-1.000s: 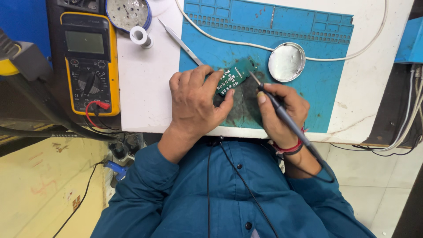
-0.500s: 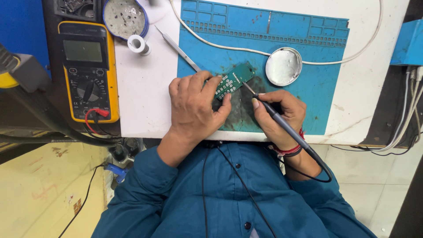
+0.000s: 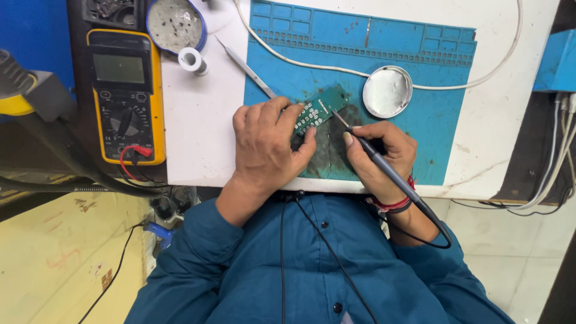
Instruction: The person solders contacts on a green keypad circuit board at a workbench. They hold the board with one hand while applying a soldering iron to its contact points, periodically dipping the iron in flux, using tweezers, and repositioning the board to work on different areas.
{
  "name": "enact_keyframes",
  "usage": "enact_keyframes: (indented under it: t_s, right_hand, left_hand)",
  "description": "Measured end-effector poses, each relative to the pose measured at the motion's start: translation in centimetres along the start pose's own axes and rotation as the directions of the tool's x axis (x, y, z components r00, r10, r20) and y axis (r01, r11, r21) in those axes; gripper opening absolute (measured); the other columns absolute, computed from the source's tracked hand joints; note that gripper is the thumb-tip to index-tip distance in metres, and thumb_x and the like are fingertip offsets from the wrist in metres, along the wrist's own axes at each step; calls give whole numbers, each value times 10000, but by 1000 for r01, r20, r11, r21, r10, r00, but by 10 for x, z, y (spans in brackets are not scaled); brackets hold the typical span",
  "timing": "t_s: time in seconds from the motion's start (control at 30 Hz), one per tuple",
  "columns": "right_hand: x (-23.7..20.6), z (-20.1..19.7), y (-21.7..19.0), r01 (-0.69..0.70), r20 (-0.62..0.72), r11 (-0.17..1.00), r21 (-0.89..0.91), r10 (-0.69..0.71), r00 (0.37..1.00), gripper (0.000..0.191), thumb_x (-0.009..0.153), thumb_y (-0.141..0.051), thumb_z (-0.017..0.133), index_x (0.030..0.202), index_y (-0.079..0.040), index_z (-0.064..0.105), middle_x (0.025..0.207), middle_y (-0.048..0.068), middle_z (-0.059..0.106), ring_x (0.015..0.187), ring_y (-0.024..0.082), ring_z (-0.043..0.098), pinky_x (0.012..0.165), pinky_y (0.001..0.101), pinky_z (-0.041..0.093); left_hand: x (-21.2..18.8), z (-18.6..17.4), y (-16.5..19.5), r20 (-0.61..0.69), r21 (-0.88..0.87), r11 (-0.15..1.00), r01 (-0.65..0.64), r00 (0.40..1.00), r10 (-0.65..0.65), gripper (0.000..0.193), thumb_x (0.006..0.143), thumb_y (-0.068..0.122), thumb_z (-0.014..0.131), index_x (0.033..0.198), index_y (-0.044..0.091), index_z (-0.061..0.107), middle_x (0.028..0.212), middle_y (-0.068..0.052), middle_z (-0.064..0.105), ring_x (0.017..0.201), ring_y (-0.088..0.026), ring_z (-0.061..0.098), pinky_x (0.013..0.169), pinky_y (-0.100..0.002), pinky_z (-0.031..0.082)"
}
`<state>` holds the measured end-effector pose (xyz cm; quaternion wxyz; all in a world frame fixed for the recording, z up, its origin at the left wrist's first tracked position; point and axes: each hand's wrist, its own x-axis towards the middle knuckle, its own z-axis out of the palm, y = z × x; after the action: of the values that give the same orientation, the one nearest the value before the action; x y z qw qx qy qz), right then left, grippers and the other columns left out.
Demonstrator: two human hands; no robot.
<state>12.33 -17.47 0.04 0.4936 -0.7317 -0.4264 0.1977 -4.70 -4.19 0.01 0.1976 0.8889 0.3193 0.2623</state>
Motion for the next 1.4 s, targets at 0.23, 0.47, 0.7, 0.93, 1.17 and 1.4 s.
enact_keyframes:
  t_s: [0.23,0.47,0.7,0.93,1.17,1.4]
  right_hand:
    - [1,1,1,20,15,999,40,-20,1000,116,927,-12,793,1005,-3,707,832,30,699,712,46,600,638,213,442]
    - [0,1,0,24,21,999,43,-25,999,113,923,-6,792,1001,-2,711,833,30,689,703,46,593,626,213,431]
    - [-1,0,0,7,11,1000,30,-7,1000,113,920,-7,796,1000,-1,716,807,28,682,689,46,583,620,216,424]
    - [1,0,-1,60,39,998,-3,-60,997,127,910,-8,808,1000,-4,719,842,48,687,715,71,604,635,226,433]
    - [1,0,-3,62,47,998,-20,-61,997,132,905,-14,814,994,-2,717,840,53,692,713,81,605,637,238,438]
    - [1,1,-3,57,41,998,-29,-56,998,128,902,-3,811,991,-3,719,836,53,688,707,80,601,631,235,434]
  left_hand:
    - [1,0,-1,-3,-13,1000,-4,1000,4,395,872,287,802,1186,68,707,1181,-77,624,1079,-256,573,1027,-440,376]
    - [0,0,-2,-3,-7,1000,1,1000,-1,388,875,282,806,1183,69,704,1176,-80,621,1074,-258,574,1024,-438,377]
    - [0,0,-1,-2,-8,1000,-1,1000,1,393,874,281,811,1185,66,703,1180,-78,622,1075,-258,574,1020,-436,376]
    - [0,0,0,-1,-19,1000,-2,1000,2,392,885,281,808,1194,65,702,1190,-77,621,1079,-253,571,1023,-433,374]
    - [-1,0,0,1,-22,1000,2,1000,-2,392,886,280,809,1191,58,700,1193,-75,622,1077,-249,568,1024,-430,374]
    - [0,-1,0,1,-26,1000,1,1000,-1,387,886,278,811,1187,61,703,1185,-73,623,1074,-250,568,1018,-430,374]
